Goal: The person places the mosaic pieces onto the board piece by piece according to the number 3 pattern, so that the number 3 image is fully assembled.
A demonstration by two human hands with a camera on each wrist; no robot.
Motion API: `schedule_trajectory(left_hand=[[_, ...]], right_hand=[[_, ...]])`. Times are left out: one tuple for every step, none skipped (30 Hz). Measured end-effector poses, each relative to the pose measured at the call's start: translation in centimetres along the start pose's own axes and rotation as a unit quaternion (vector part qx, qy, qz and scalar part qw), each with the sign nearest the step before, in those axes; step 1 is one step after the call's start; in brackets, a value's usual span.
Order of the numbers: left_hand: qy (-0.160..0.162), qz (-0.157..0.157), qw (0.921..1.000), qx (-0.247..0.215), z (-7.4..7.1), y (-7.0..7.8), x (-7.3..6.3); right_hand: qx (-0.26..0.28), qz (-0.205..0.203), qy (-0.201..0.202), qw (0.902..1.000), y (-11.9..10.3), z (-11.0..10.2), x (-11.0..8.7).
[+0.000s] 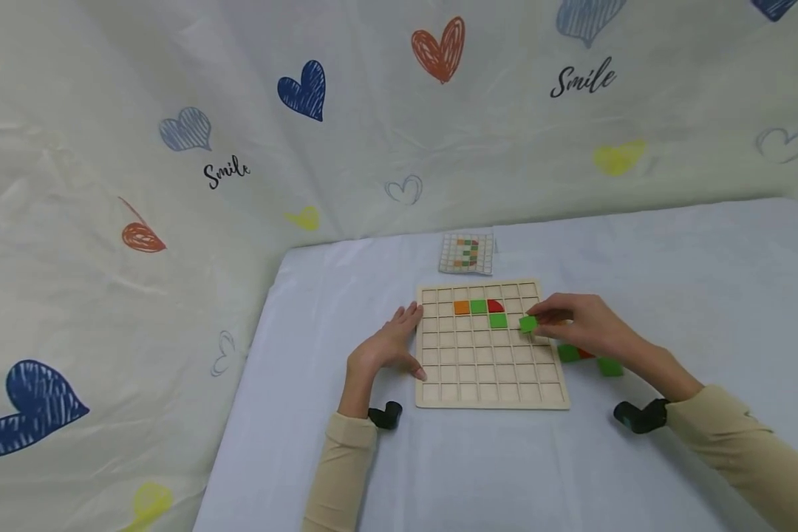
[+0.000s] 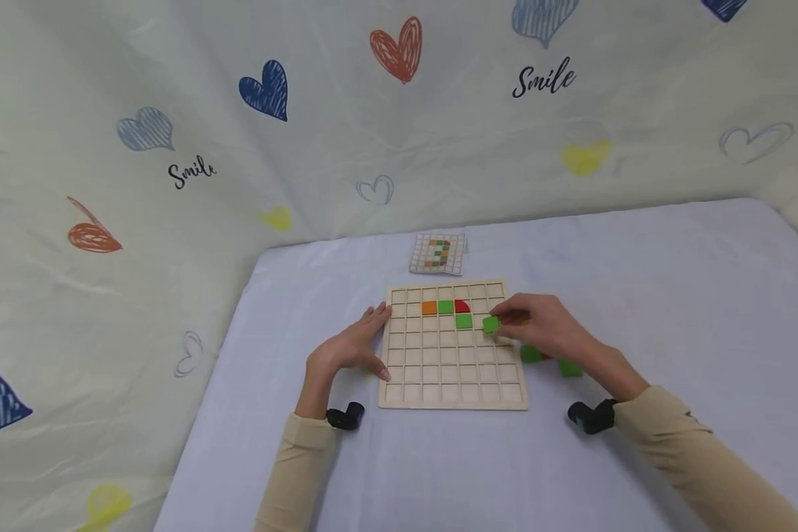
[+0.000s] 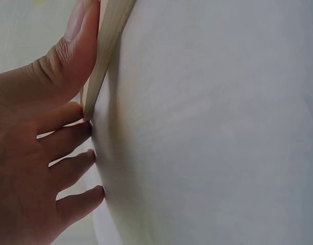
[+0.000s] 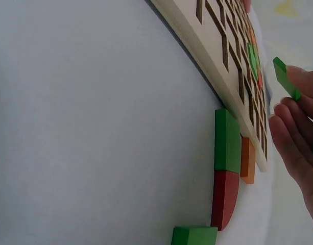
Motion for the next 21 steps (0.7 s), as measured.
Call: schedule_trajectory(left_hand=[[-0.001,0.0,1.0,-0.002,0.0,0.0,0.0],[-0.001,0.0,1.0,-0.001,0.1,0.0,0.0],[0.0,0.0,1.0,-0.001,0.1,0.0,0.1],[0.001,0.0,1.0,0.0,0.1,-0.1,0.1],[0.002,0.0,1.0,0.0,0.1,-0.1,0.0],[0.003,0.001,1.0,0.0,0.1,-0.1,0.0],[0.003,0.001,1.0,0.001,0.2,0.0,0.0],[0.003,0.002,1.0,0.003,0.2,0.0,0.0],[0.002,0.003,1.0,0.003,0.2,0.1,-0.1],[0.002,0.004,1.0,0.002,0.2,0.1,-0.1],[0.002,0.004,1.0,0.001,0.2,0.2,-0.2],[0.002,0.005,1.0,0.002,0.2,0.2,-0.2],[0.002,0.005,1.0,0.002,0.1,0.2,-0.2],[0.002,0.005,1.0,0.002,0.1,0.3,-0.2],[0.003,0.005,1.0,0.003,0.1,0.2,-0.1],[0.004,0.005,1.0,0.003,0.1,0.2,-0.1],[0.004,0.004,1.0,0.003,0.1,0.2,-0.1],[0.004,0.003,1.0,0.003,0.1,0.2,-0.1],[0.004,0.003,1.0,0.002,0.1,0.1,0.0],[0.003,0.003,1.0,0.001,0.1,0.1,0.0],[0.002,0.003,1.0,0.0,0.0,0.2,0.0]], right_hand=[[0.001,0.001,-0.001,1.0,0.0,0.2,0.1],[0.003,0.002,-0.002,1.0,-0.1,0.3,0.2],[0.008,0.002,-0.002,1.0,-0.1,0.5,0.4],[0.01,0.001,-0.003,0.9999,-0.2,0.6,0.5],[0.012,0.001,-0.004,0.9999,-0.3,0.8,0.6],[0.015,-0.002,-0.006,0.9999,-0.3,1.0,0.7],[0.018,-0.004,-0.007,0.9998,-0.4,1.1,0.8],[0.019,-0.007,-0.008,0.9998,-0.5,1.3,0.9],[0.019,-0.009,-0.008,0.9998,-0.5,1.4,0.9],[0.018,-0.011,-0.008,0.9998,-0.6,1.5,1.0],[0.019,-0.012,-0.008,0.9997,-0.6,1.7,1.1],[0.021,-0.013,-0.009,0.9997,-0.7,1.8,1.2],[0.022,-0.013,-0.009,0.9996,-0.8,1.9,1.3],[0.026,-0.013,-0.011,0.9995,-0.9,2.1,1.4],[0.029,-0.011,-0.013,0.9994,-1.0,2.3,1.6],[0.031,-0.013,-0.015,0.9993,-1.0,2.5,1.8],[0.034,-0.015,-0.017,0.9992,-1.2,2.6,1.9],[0.034,-0.017,-0.02,0.9991,-1.4,2.8,2.1],[0.034,-0.018,-0.023,0.999,-1.4,3.0,2.3],[0.034,-0.019,-0.025,0.9989,-1.5,3.1,2.5],[0.032,-0.021,-0.027,0.9989,-1.6,3.2,2.7]])
Point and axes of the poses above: each hand's wrist, its own x-axis towards the middle knuckle, its own z-axis out of the palm, y = z × x, the point moved 7 cm from there along x, towards the middle knuckle, and after that the axes turned 12 degrees about -z, right-handed, at the moved point
